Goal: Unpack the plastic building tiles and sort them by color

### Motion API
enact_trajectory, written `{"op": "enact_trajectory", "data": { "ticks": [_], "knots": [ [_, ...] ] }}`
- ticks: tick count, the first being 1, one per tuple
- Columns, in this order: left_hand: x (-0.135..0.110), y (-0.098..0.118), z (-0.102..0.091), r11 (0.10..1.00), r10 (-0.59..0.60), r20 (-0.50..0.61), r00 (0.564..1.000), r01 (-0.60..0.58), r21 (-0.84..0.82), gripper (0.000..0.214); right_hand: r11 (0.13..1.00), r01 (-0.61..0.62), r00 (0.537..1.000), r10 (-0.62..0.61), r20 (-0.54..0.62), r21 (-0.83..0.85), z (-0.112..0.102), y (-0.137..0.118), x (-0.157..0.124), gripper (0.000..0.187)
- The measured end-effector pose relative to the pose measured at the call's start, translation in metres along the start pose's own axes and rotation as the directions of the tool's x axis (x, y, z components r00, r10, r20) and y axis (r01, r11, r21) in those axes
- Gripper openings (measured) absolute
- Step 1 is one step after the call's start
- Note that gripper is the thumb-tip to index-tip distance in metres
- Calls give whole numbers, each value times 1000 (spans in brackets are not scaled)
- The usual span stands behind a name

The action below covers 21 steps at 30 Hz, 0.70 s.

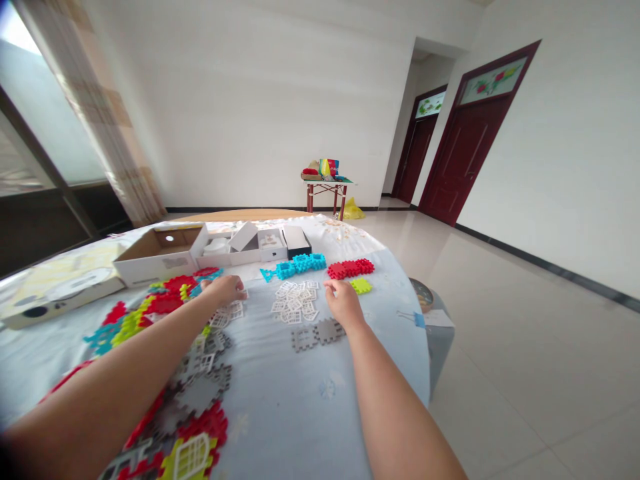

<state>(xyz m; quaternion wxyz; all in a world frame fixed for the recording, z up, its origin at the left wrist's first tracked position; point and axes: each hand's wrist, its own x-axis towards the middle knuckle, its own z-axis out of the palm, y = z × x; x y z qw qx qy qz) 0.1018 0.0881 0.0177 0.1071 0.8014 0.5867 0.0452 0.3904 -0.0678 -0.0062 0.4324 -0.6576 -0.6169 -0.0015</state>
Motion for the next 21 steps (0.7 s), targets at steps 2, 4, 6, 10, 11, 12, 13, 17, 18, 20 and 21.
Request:
{"op": "enact_trajectory", "data": {
  "ticks": [2, 4, 6, 10, 11, 12, 13, 17, 18, 20, 21],
  "knots": [
    [-2, 2, -2, 998, -57, 0, 998, 57, 14, 34, 1000, 6, 1000, -6, 0, 4, 0, 0, 0, 23],
    [-4, 3, -5, 997, -82, 7, 997, 82, 8, 34, 1000, 10, 1000, -10, 0, 6, 0, 0, 0, 24],
    [-7, 3, -10, 996, -83, 13, 996, 83, -12, 31, 1000, 11, 1000, -11, -2, 8, 0, 0, 0, 23],
    [-14, 5, -21, 995, -39, 5, 999, 40, -91, 27, 1000, 2, 1000, -2, 0, 6, -1, -1, 0, 23],
    [-15, 6, -23, 993, -20, 8, 1000, 21, -117, 28, 1000, -1, 1000, 1, 2, 4, -1, -2, 0, 23],
    [-17, 8, -25, 989, 1, 17, 1000, 2, -146, 29, 1000, -4, 1000, 4, 4, 3, -1, -2, 0, 23],
    [-18, 11, -26, 984, 23, 29, 999, -17, -178, 30, 1000, -5, 1000, 5, 5, 4, -1, -2, 0, 23],
    [-20, 34, -27, 936, 115, 53, 992, -90, -339, 40, 1000, -1, 1000, 1, 13, 17, 0, -1, 0, 23],
    [-20, 42, -27, 918, 135, 41, 990, -109, -382, 44, 1000, -1, 1000, 1, 17, 19, 0, -1, 0, 24],
    [-20, 54, -30, 881, 164, 0, 986, -147, -449, 51, 1000, -4, 1000, 3, 21, 20, 0, 0, -1, 24],
    [-20, 58, -33, 870, 167, -26, 986, -160, -466, 54, 1000, -5, 1000, 5, 23, 19, 0, 0, -1, 24]
  ]
}}
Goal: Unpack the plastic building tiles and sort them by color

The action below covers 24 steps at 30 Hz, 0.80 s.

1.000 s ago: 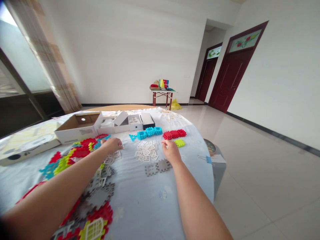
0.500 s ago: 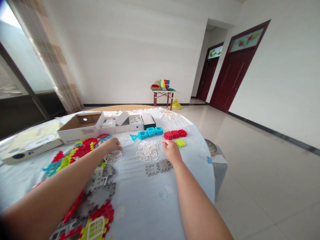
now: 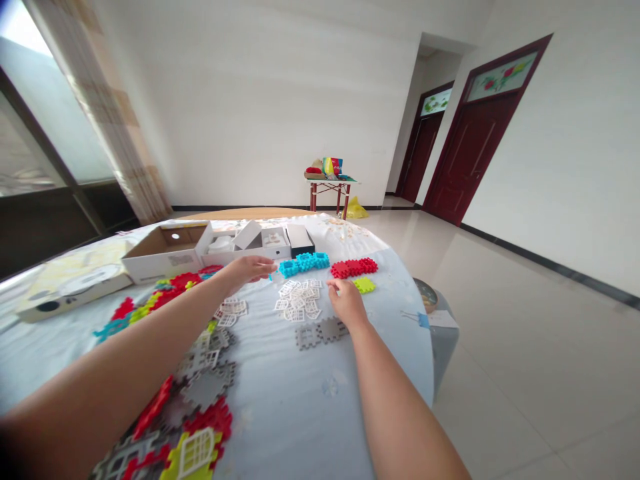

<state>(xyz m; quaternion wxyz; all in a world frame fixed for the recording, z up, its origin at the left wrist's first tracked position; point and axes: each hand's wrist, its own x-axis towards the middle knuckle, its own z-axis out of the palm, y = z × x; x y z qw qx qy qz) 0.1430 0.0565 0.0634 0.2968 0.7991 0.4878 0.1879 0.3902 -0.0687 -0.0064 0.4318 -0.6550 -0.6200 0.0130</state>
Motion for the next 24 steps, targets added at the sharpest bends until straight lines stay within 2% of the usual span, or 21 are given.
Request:
{"op": "enact_trajectory", "data": {
  "ticks": [4, 7, 10, 15, 20, 24],
  "knots": [
    [-3, -2, -16, 999, 24, -83, 996, -20, 43, 54, 1000, -7, 1000, 7, -5, -1, -1, 0, 0, 24],
    [-14, -19, -34, 989, 22, -85, 996, -10, 145, 42, 1000, -5, 1000, 5, -7, 1, -1, -1, 0, 24],
    [-27, -39, -43, 963, -12, -62, 998, 28, 268, 30, 1000, 1, 1000, -1, 0, -6, -1, -1, 0, 24],
    [-44, -56, -39, 901, -55, -50, 997, 71, 429, 24, 1000, 7, 1000, -7, 9, -13, 1, -1, -1, 24],
    [-46, -55, -29, 859, -49, -11, 999, 48, 510, 21, 1000, 3, 1000, -3, 11, -12, 2, -1, -2, 24],
    [-46, -52, -25, 835, -26, -48, 999, 48, 548, 12, 1000, 1, 1000, 0, 10, -9, 0, -2, -2, 24]
  ]
}}
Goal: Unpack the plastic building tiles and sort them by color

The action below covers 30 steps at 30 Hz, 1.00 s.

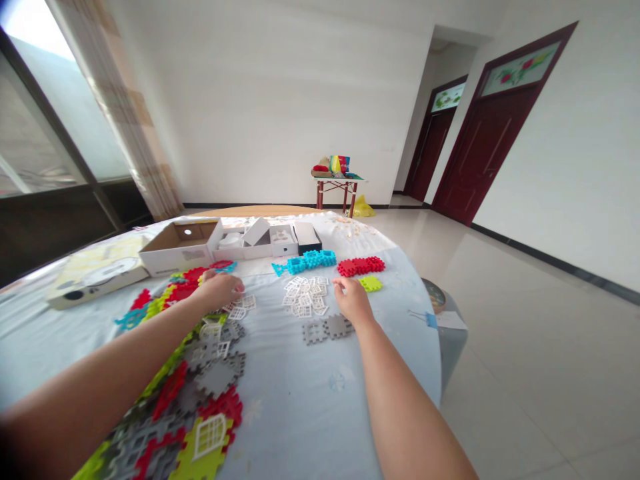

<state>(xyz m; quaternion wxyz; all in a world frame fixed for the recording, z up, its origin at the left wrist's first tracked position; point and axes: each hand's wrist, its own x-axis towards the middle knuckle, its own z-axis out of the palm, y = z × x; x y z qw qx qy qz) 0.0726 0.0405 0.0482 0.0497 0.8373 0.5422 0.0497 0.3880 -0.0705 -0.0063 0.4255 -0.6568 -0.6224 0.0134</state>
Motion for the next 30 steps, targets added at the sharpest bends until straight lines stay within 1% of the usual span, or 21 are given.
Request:
{"op": "enact_trajectory", "data": {
  "ticks": [3, 6, 9, 12, 15, 17, 20, 22, 24, 27, 30],
  "knots": [
    [-2, 2, -5, 1000, -1, -54, 999, 1, -5, 20, 1000, 3, 1000, -3, -6, 0, -1, 1, 0, 24],
    [-6, 5, -12, 999, -18, -91, 996, 13, -50, 29, 1000, 10, 1000, -10, -14, 4, -1, 2, 1, 24],
    [-9, 13, -15, 991, -18, -64, 998, 10, -132, 32, 1000, 11, 1000, -11, -12, 11, 1, 4, 1, 24],
    [-10, 29, -9, 974, 7, -6, 1000, -8, -228, 26, 1000, 7, 1000, -7, -10, 14, 1, 4, 1, 25],
    [-4, 53, 2, 945, 26, 34, 999, -14, -326, 23, 1000, 13, 1000, -13, -13, 15, 1, 3, 1, 24],
    [3, 67, 8, 920, 32, 34, 999, -16, -392, 28, 1000, 21, 1000, -21, -14, 16, -1, 3, 1, 24],
    [14, 80, 10, 892, 19, -18, 1000, -25, -451, 41, 1000, 16, 1000, -16, -17, 19, -3, 2, 1, 25],
    [19, 79, 6, 894, 3, -62, 998, -30, -448, 45, 1000, 4, 1000, -4, -19, 19, -5, 1, 1, 25],
    [20, 72, 1, 910, -3, -84, 996, -32, -414, 42, 1000, -4, 1000, 5, -22, 19, -6, 1, 1, 25],
    [16, 52, -7, 949, -3, -84, 996, -24, -316, 33, 1000, 2, 1000, -2, -27, 23, -6, -1, 1, 24],
    [8, 28, -13, 983, -20, -89, 996, 3, -182, 30, 999, 21, 999, -20, -29, 25, -6, -2, 0, 24]
  ]
}}
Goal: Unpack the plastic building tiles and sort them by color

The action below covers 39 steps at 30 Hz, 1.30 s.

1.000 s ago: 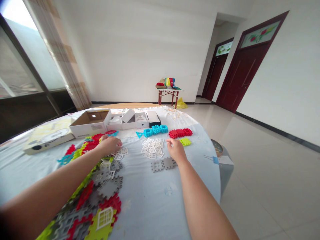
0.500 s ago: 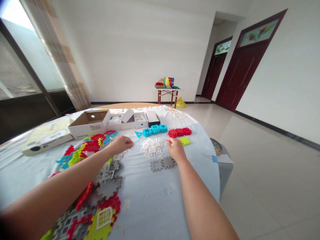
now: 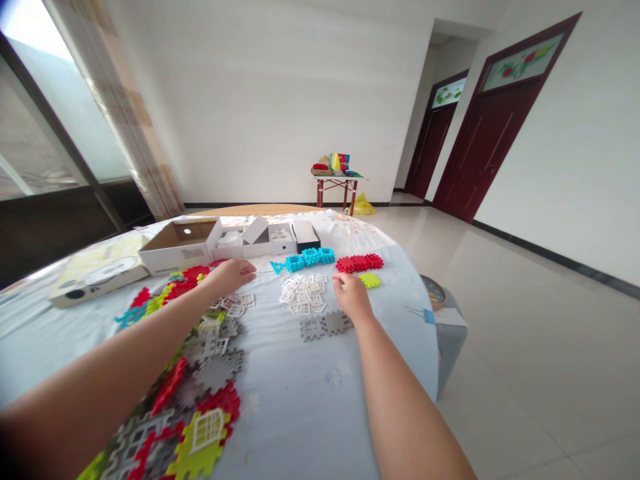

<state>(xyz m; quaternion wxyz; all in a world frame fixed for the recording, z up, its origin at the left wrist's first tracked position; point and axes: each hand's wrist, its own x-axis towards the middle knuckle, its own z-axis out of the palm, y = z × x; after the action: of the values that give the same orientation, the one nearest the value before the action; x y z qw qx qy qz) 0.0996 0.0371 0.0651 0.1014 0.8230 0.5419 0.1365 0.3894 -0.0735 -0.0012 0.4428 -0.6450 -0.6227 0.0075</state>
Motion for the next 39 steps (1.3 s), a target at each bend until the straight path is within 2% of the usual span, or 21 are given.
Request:
{"op": "enact_trajectory", "data": {
  "ticks": [5, 9, 13, 17, 26, 30, 32, 36, 37, 39],
  "knots": [
    [-12, -34, -21, 978, -45, -3, 999, 44, 206, 31, 1000, -11, 1000, 11, -2, 0, 1, 0, 0, 24],
    [-19, -56, -35, 949, -84, 25, 996, 72, 307, 35, 1000, -14, 1000, 14, 11, -7, 3, 1, 0, 23],
    [-23, -69, -35, 933, -74, 91, 993, 37, 359, 39, 1000, -5, 1000, 5, 17, -11, 3, 1, -1, 24],
    [-25, -70, -26, 921, -47, 156, 987, -17, 389, 46, 1000, -4, 1000, 4, 9, -15, 2, 1, -1, 24],
    [-24, -60, -19, 913, -20, 152, 988, -43, 405, 61, 1000, -5, 1000, 5, 18, -17, 2, 1, -1, 24],
    [-26, -52, -26, 937, 12, 142, 990, -61, 344, 36, 1000, -6, 1000, 6, 12, -18, 2, 2, 0, 24],
    [-31, -42, -28, 950, 58, 119, 991, -91, 297, 30, 1000, -9, 1000, 10, 13, -20, 2, 3, 0, 24],
    [-48, -7, -19, 972, 174, -51, 983, -163, 170, 26, 1000, -10, 1000, 10, 14, -24, 2, 3, 0, 24],
    [-53, 4, -14, 970, 203, -60, 977, -193, 144, 25, 1000, -12, 1000, 12, 11, -24, 2, 3, 0, 24],
    [-64, 24, -2, 966, 239, -8, 971, -237, 107, 24, 1000, -17, 1000, 17, 4, -19, 2, 5, 0, 24]
  ]
}}
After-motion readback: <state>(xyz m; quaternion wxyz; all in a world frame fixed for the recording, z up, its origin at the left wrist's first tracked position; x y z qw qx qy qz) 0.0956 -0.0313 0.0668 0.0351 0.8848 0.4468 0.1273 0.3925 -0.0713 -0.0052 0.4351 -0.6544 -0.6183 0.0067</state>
